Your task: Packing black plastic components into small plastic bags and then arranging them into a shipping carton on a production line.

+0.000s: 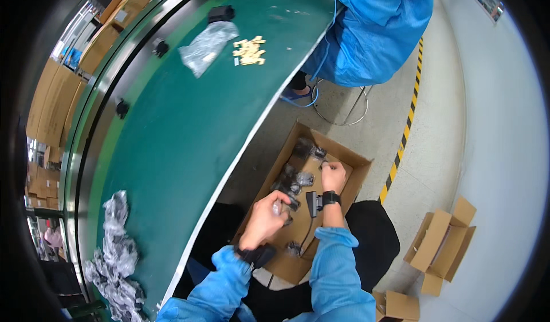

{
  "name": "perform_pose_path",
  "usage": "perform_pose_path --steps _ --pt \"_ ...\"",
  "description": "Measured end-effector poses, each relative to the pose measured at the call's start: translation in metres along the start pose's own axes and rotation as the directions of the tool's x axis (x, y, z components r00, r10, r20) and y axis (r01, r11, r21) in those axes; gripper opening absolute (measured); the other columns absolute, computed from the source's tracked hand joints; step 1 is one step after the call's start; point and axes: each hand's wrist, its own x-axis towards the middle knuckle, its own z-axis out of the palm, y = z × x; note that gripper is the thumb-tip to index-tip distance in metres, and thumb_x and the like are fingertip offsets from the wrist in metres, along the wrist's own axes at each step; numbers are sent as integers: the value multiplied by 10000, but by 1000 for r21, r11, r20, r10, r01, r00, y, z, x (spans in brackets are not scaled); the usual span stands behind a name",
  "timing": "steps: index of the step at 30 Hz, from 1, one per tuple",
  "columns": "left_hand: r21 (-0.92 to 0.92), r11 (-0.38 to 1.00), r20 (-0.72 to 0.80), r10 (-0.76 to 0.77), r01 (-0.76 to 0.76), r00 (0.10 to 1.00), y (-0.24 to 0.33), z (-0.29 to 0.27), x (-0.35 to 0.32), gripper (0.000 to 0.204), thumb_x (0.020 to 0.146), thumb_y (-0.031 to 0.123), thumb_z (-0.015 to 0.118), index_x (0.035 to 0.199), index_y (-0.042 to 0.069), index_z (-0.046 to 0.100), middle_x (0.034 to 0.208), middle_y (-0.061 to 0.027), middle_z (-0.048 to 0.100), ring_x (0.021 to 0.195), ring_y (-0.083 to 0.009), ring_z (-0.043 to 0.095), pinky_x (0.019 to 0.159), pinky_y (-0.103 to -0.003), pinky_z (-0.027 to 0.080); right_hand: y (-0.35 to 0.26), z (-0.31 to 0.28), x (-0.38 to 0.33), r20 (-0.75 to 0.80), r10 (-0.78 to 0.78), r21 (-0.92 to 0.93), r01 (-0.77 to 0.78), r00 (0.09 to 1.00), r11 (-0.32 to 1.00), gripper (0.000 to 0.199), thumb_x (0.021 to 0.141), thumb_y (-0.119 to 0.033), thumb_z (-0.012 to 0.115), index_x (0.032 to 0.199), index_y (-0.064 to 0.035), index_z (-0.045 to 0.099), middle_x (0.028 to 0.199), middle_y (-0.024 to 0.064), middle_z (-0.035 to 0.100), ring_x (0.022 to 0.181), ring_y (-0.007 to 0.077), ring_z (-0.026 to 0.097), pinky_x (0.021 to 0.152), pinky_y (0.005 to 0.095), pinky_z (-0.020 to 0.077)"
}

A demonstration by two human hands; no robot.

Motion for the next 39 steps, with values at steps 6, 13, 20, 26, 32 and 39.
perform_pose_path --steps 6,13,20,26,32,39 --pt "278 898 26 -363 342 931 -187 114 117 556 740 76 724 1277 71 581 1273 -282 604 1192 -424 582 985 -473 474 72 104 87 73 -376 -453 367 924 813 360 746 -169 663 1101 -124 706 1271 192 621 1340 409 433 1058 629 369" --pt "325 768 -35 -573 552 819 -341 126 95 847 820 202 760 1524 101 300 1089 -202 681 923 -364 667 748 -436 519 121 124 139 510 -186 -679 526 840 512 500 716 -348 739 1117 -51 721 1427 185 538 1319 383 476 1088 585 374" --pt "237 820 -172 -492 520 854 -262 139 120 687 879 225 709 1483 119 399 1300 -270 614 1221 -462 569 1034 -500 438 91 98 164 709 121 -482 352 694 802 598 823 -364 650 1349 -89 581 1293 286 599 1226 397 576 1027 438 479" --pt "539 782 -65 -332 314 941 -313 86 131 358 880 284 693 1101 11 625 1022 -246 689 961 -477 649 832 -526 509 90 149 79 829 25 -392 550 558 738 407 787 -294 639 1116 -73 731 1200 247 655 1161 433 602 984 517 507" --pt "313 820 14 -509 480 861 -289 54 92 383 897 307 652 1108 -9 608 999 -305 671 953 -497 641 836 -561 500 66 102 122 513 -130 -566 449 848 691 393 806 -330 629 1074 -56 716 998 252 708 1031 427 660 976 661 425" --pt "500 610 -13 -704 615 710 -266 99 99 1038 811 517 734 1560 65 176 1291 -321 592 1200 -482 572 1014 -525 457 137 75 107 431 343 -726 94 835 682 872 741 -616 715 1482 -231 459 1590 253 291 1420 499 332 1127 585 358"
